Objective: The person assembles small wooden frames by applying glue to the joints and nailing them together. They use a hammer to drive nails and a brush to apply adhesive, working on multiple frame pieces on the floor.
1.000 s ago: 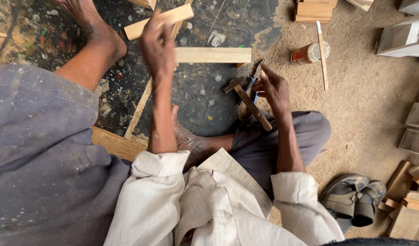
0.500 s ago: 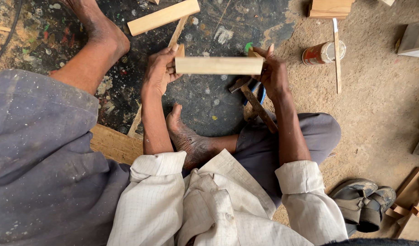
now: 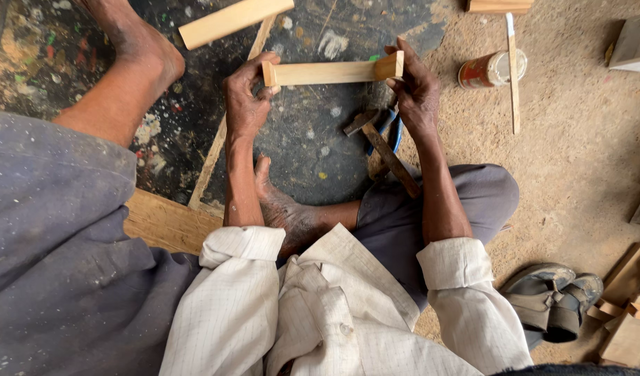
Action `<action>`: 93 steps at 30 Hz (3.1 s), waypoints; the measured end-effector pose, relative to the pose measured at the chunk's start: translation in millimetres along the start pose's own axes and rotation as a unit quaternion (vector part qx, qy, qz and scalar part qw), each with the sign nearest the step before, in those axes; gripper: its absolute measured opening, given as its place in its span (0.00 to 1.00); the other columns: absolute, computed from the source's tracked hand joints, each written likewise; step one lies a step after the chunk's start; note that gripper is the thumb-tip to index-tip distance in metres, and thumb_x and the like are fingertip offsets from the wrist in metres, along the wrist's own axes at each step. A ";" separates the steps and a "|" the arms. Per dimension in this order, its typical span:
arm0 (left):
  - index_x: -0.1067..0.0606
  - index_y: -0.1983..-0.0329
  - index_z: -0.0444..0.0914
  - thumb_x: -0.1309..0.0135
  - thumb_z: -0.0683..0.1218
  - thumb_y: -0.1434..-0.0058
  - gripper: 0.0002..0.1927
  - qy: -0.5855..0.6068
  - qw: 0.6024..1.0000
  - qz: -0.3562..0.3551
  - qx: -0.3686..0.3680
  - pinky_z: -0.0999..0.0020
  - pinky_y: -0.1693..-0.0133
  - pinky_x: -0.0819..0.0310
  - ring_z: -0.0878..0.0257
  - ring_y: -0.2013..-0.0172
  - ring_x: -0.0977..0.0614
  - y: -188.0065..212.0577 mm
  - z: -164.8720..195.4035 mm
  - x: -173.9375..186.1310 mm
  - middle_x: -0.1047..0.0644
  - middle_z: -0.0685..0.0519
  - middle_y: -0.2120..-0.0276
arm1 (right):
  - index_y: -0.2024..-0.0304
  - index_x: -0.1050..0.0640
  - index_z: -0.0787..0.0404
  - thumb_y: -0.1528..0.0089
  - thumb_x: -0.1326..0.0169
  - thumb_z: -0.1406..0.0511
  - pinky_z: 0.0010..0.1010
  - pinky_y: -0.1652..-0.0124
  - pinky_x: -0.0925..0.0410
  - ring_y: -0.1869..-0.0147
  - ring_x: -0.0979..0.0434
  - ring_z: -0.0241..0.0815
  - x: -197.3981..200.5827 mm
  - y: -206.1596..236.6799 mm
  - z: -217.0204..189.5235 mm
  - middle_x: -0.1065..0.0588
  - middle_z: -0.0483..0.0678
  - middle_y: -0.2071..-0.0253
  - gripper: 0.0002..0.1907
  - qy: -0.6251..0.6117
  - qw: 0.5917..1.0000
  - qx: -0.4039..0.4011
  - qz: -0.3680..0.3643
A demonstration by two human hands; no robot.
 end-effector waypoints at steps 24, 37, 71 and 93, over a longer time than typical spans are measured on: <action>0.27 0.42 0.35 0.46 0.30 0.33 0.18 -0.114 0.991 -0.002 -0.067 0.65 0.58 0.13 0.49 0.51 0.14 9.4 -35.7 -12.0 0.22 0.41 0.49 | 0.47 0.20 0.62 0.34 0.35 0.69 0.29 0.67 0.21 0.62 0.15 0.42 -12.9 -21.4 36.5 0.17 0.52 0.60 0.13 0.259 0.962 0.084 -0.027; 0.27 0.40 0.38 0.47 0.37 0.27 0.13 -0.133 0.987 -0.010 -0.088 0.65 0.59 0.13 0.50 0.53 0.14 12.4 -43.9 -13.2 0.22 0.44 0.51 | 0.49 0.21 0.63 0.37 0.33 0.71 0.33 0.63 0.20 0.57 0.16 0.48 -12.9 -18.2 34.6 0.19 0.52 0.60 0.15 0.293 0.952 0.083 -0.022; 0.30 0.34 0.49 0.41 0.34 0.37 0.30 -0.091 0.988 0.120 -0.032 0.66 0.52 0.15 0.53 0.47 0.16 11.0 -4.3 -11.6 0.22 0.44 0.42 | 0.48 0.19 0.67 0.24 0.44 0.65 0.27 0.77 0.28 0.75 0.22 0.36 -8.2 -28.0 21.8 0.17 0.53 0.65 0.10 0.371 0.923 0.091 -0.044; 0.33 0.32 0.36 0.40 0.32 0.47 0.36 -0.084 0.964 0.251 0.008 0.58 0.55 0.16 0.56 0.59 0.15 30.4 -38.5 -23.5 0.18 0.45 0.60 | 0.49 0.21 0.66 0.40 0.40 0.73 0.36 0.56 0.23 0.53 0.15 0.52 -8.4 -25.4 32.6 0.18 0.54 0.55 0.16 0.350 0.937 0.014 0.002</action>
Point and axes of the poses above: each hand's wrist, its own y-axis away from the middle knuckle, its own x-axis out of the back of the hand, z = x × y, the point moved 5 cm from there along -y, towards the middle knuckle
